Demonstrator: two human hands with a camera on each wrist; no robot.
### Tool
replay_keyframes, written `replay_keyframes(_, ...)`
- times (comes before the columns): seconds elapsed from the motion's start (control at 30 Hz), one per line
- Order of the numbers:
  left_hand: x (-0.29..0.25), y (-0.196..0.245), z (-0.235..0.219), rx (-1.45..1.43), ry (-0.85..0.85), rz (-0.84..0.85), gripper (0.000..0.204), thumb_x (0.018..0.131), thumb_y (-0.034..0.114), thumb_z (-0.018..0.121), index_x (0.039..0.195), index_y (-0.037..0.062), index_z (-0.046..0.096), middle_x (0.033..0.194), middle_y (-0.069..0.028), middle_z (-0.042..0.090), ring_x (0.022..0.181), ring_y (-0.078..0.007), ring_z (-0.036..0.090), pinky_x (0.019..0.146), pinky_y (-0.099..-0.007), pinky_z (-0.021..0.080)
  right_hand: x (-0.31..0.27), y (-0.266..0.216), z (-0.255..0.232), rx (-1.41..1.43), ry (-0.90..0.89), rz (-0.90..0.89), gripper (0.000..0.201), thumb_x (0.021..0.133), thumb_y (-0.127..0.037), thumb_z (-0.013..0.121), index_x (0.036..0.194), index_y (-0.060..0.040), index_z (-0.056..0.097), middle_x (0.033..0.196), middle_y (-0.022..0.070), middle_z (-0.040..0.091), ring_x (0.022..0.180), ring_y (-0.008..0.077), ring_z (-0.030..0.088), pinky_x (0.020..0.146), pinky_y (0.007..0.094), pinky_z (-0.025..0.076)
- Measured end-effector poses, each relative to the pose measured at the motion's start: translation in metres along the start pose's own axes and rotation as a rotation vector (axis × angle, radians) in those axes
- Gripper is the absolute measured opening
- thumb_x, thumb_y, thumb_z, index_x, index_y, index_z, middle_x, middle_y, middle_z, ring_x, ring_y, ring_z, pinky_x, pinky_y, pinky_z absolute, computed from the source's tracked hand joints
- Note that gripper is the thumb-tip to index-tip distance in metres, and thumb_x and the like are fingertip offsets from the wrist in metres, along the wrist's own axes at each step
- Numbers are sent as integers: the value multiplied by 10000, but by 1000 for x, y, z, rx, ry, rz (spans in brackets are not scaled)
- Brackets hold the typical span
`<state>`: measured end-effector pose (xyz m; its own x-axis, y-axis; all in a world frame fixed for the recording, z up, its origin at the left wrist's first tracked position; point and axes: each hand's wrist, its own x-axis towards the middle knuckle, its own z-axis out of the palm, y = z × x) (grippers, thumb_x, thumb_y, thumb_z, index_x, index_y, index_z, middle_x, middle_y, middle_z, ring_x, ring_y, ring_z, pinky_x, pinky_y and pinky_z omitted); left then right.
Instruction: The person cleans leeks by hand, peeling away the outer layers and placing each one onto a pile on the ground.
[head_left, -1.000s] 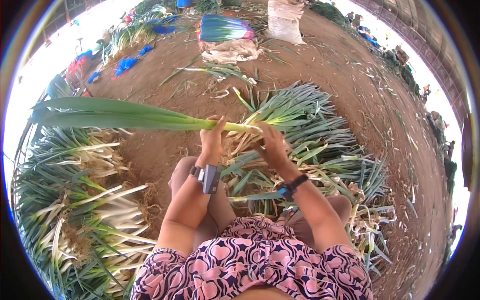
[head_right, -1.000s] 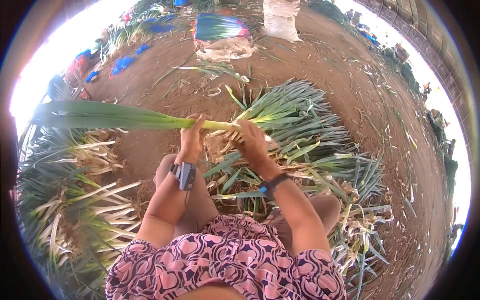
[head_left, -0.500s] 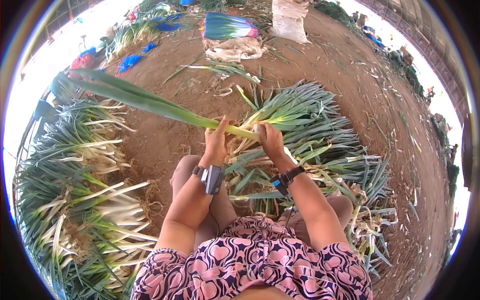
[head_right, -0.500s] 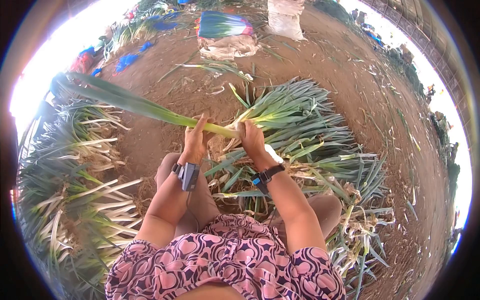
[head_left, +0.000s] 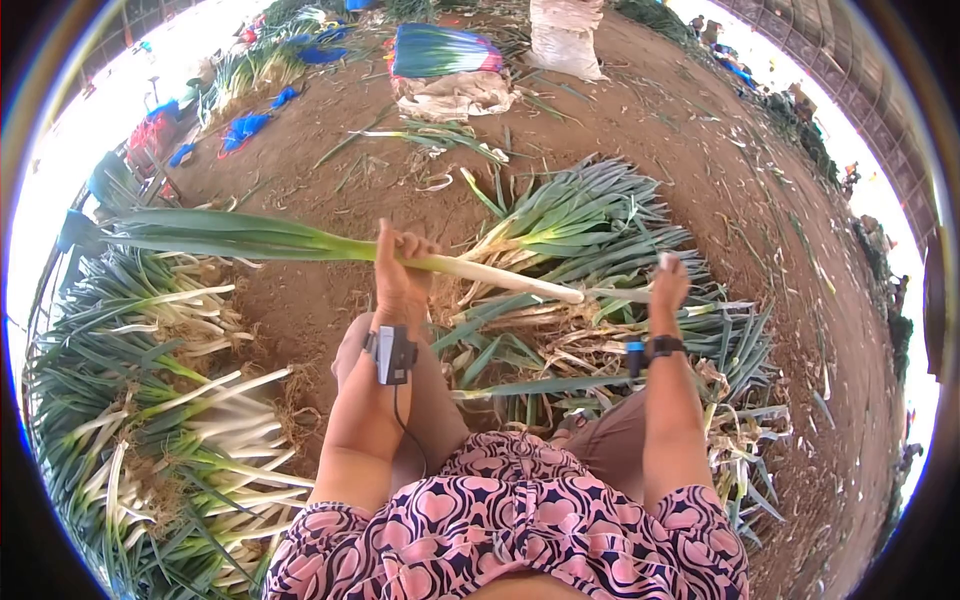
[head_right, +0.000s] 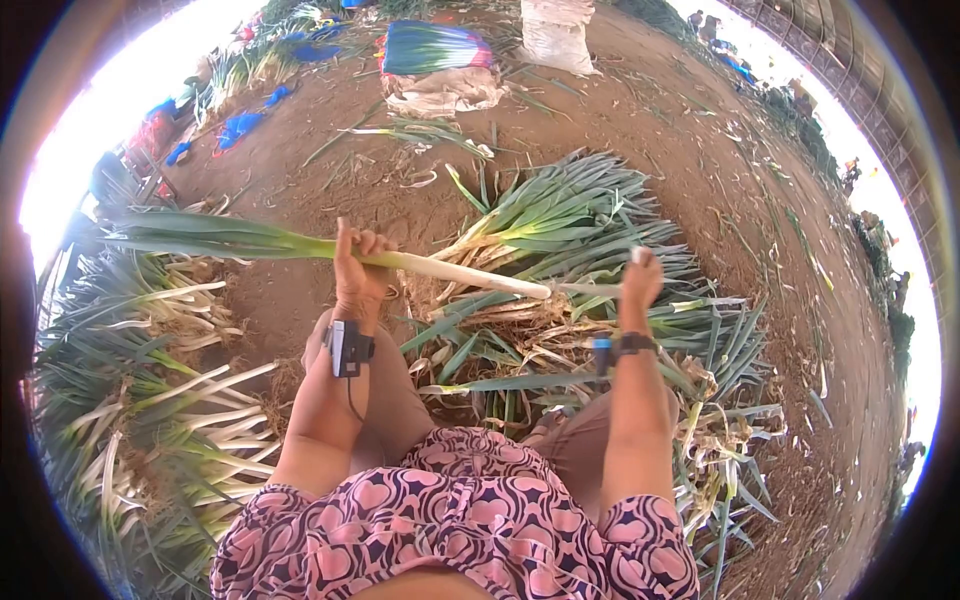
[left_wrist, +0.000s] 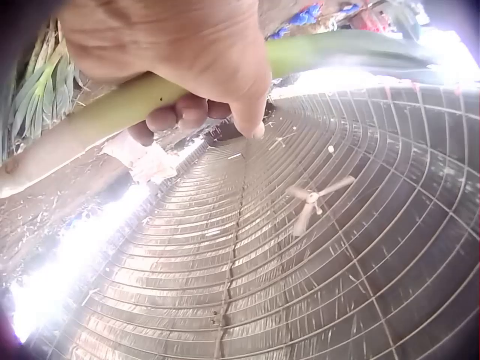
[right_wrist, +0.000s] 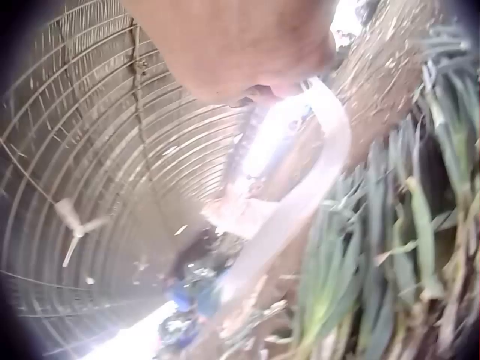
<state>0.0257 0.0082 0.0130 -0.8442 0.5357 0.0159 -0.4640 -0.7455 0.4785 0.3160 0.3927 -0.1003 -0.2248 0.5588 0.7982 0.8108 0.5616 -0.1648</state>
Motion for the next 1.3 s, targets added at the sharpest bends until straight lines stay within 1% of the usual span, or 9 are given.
replay_keyframes(0.1,-1,18,-1,-86,40,25,324,872,388,612,674,182,458,531,65,294,518,-93,342,597,-282,380,16,32,-61,40,-257,584,269,839,-305,592,1014,-100,591,989,108,635,887,324,609,769,435,473)
replay_keyframes(0.2,-1,21,2,-120,13,7,309,874,382,610,686,180,471,531,64,290,497,-76,325,539,-248,356,14,10,-86,-365,-29,-153,305,861,-337,580,1071,-116,597,1031,126,645,945,290,614,796,421,475)
replay_keyframes(0.3,2,10,3,-89,-107,-11,320,887,414,576,696,174,486,531,65,299,485,-71,318,523,-243,347,20,-108,-122,597,-817,-23,328,909,-310,533,1160,-104,581,1067,120,646,905,254,643,777,386,526)
replay_keyframes(0.47,-8,-2,16,-48,-223,-74,347,913,459,504,744,156,518,532,59,335,435,-65,293,472,-239,317,-13,-247,-155,1081,-947,-552,274,910,-198,520,1102,-15,588,855,195,651,711,278,650,634,360,504)
replay_keyframes(0.77,-17,1,1,104,-207,-102,332,947,397,447,732,145,475,521,43,331,416,-75,285,441,-240,297,-39,-295,-148,1051,-967,-509,229,900,-199,513,973,8,574,759,172,618,669,303,607,579,395,449)
replay_keyframes(0.83,-15,-1,-8,131,-185,-101,335,957,371,430,715,142,465,518,39,330,405,-75,277,424,-238,289,-42,-286,-149,1306,-1192,-200,251,924,-257,484,963,-27,578,689,91,584,669,244,574,608,388,439)
replay_keyframes(1.03,5,-20,-9,120,-301,-190,365,987,292,378,663,133,436,506,26,325,374,-76,256,376,-230,266,-59,-288,-124,1049,-1014,-292,117,869,-87,504,772,-29,535,639,87,505,581,213,524,515,331,413)
replay_keyframes(1.07,10,-23,-7,116,-340,-196,373,992,279,370,655,131,431,504,24,324,369,-76,252,367,-229,262,-28,-281,-181,967,-1034,-277,135,862,-74,490,747,-9,514,642,129,521,581,246,539,526,353,417)
replay_keyframes(1.3,-4,-43,18,95,-597,-305,238,958,291,478,814,107,433,570,36,314,461,-49,263,463,-208,273,-92,-281,-120,1135,-494,83,115,851,-103,493,822,8,477,662,239,522,655,443,527,589,476,394)
